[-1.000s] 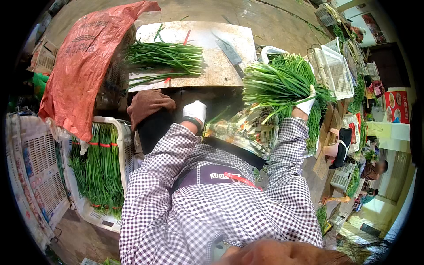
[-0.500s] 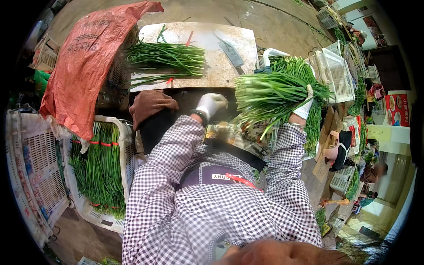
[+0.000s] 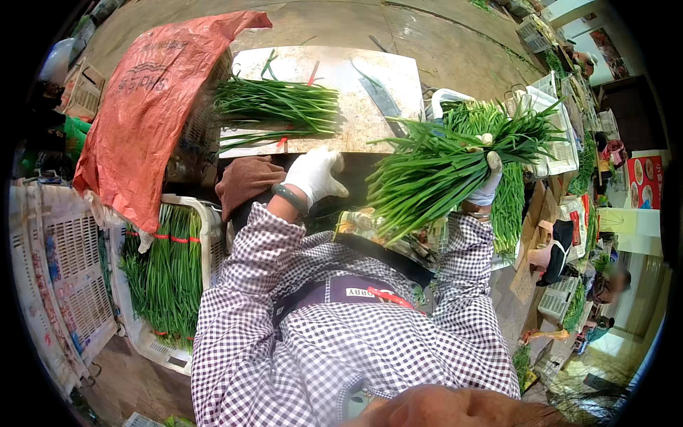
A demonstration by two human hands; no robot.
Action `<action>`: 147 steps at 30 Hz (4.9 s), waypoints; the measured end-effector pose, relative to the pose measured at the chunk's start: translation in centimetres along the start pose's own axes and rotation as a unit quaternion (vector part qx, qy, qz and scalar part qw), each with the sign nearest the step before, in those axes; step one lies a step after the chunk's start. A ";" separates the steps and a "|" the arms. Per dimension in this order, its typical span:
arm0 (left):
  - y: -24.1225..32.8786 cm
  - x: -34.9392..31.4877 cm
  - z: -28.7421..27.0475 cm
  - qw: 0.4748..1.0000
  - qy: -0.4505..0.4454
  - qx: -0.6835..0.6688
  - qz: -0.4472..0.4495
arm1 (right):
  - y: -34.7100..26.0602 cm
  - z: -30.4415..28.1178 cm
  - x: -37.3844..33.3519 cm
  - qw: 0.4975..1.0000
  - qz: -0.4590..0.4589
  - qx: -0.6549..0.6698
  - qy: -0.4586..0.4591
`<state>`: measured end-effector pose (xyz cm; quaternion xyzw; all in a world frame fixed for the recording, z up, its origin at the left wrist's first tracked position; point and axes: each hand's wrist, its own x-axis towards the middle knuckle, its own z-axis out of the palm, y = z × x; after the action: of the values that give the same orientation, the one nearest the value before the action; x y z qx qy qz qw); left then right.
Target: The person, wearing gloves, gathers a bunch of green onions, aligns the ends, and ties them together using a red band at the base and a white string near the middle before placing the bundle into a container.
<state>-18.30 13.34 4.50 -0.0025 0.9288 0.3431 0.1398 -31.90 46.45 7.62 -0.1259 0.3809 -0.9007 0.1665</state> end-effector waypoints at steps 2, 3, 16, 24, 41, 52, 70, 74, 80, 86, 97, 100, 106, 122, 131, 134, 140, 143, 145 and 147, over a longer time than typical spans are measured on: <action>-0.6 0.4 0.9 0.990 0.103 -0.034 0.086 | 0.0 1.0 0.3 0.998 0.061 -0.006 -0.022; -1.1 1.0 1.9 0.978 0.166 -0.037 0.119 | 0.3 2.5 -0.3 0.999 0.049 -0.019 -0.016; 0.2 6.7 1.4 0.945 0.166 -0.052 0.277 | 2.8 3.5 0.7 0.969 0.098 0.027 -0.225; 0.8 3.5 8.2 0.635 -0.246 -0.728 0.078 | 5.9 6.3 1.2 0.979 0.158 -0.006 -0.127; -5.1 10.4 10.3 0.613 -0.189 -0.767 -0.003 | 11.5 -0.4 11.7 0.936 0.325 -0.115 0.070; -4.5 11.3 11.9 0.528 -0.122 -0.818 -0.195 | 15.8 -6.8 7.6 0.917 0.365 0.082 0.139; 2.4 11.0 10.5 0.687 0.140 -0.712 -0.026 | 16.9 -2.7 2.9 0.941 0.198 -0.238 0.138; -2.0 14.6 14.9 0.617 0.017 -0.765 -0.184 | 19.7 -6.4 4.2 0.892 0.364 -0.160 0.214; -3.1 14.4 14.7 0.630 -0.011 -0.754 -0.186 | 20.0 -6.8 4.3 0.873 0.439 -0.035 0.208; -1.0 12.7 13.0 0.669 0.066 -0.740 -0.034 | 19.7 -5.5 3.5 0.918 0.243 -0.266 0.166; -6.7 21.6 11.8 0.803 0.101 -0.562 0.171 | 19.0 -10.0 8.5 0.880 0.151 -0.451 -0.012; -7.4 22.9 11.1 0.904 0.196 -0.311 0.220 | 21.4 -17.2 9.7 0.656 0.029 -0.745 -0.119; -4.4 18.6 9.0 0.826 0.025 -0.559 0.062 | 15.7 -2.7 9.4 0.929 0.283 -0.227 0.067; -7.2 14.3 21.3 0.578 -0.012 -0.792 -0.197 | 18.5 -5.5 4.2 0.895 0.351 -0.261 -0.091; -6.9 11.2 16.7 0.511 -0.093 -0.842 -0.145 | 14.6 -5.0 3.5 0.910 0.403 -0.055 0.082; -7.9 11.3 17.1 0.523 -0.109 -0.841 -0.083 | 14.6 -4.7 3.6 0.908 0.407 -0.080 0.064; -9.0 11.7 17.9 0.510 -0.142 -0.844 -0.081 | 14.2 -2.9 3.5 0.912 0.400 -0.063 0.060; -8.1 11.3 17.1 0.501 -0.130 -0.851 -0.095 | 15.2 -4.2 3.5 0.906 0.412 -0.082 0.045; -8.0 11.4 16.7 0.487 -0.155 -0.856 -0.077 | 15.8 -4.7 3.5 0.906 0.409 -0.102 0.034; -7.3 11.0 16.1 0.535 -0.138 -0.828 -0.089 | 16.5 -4.5 3.2 0.914 0.362 -0.185 0.000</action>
<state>-24.01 19.01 -14.70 -0.1523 0.1935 0.9411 0.2316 -33.03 37.27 -7.12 -0.0079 0.5606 -0.6922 0.4545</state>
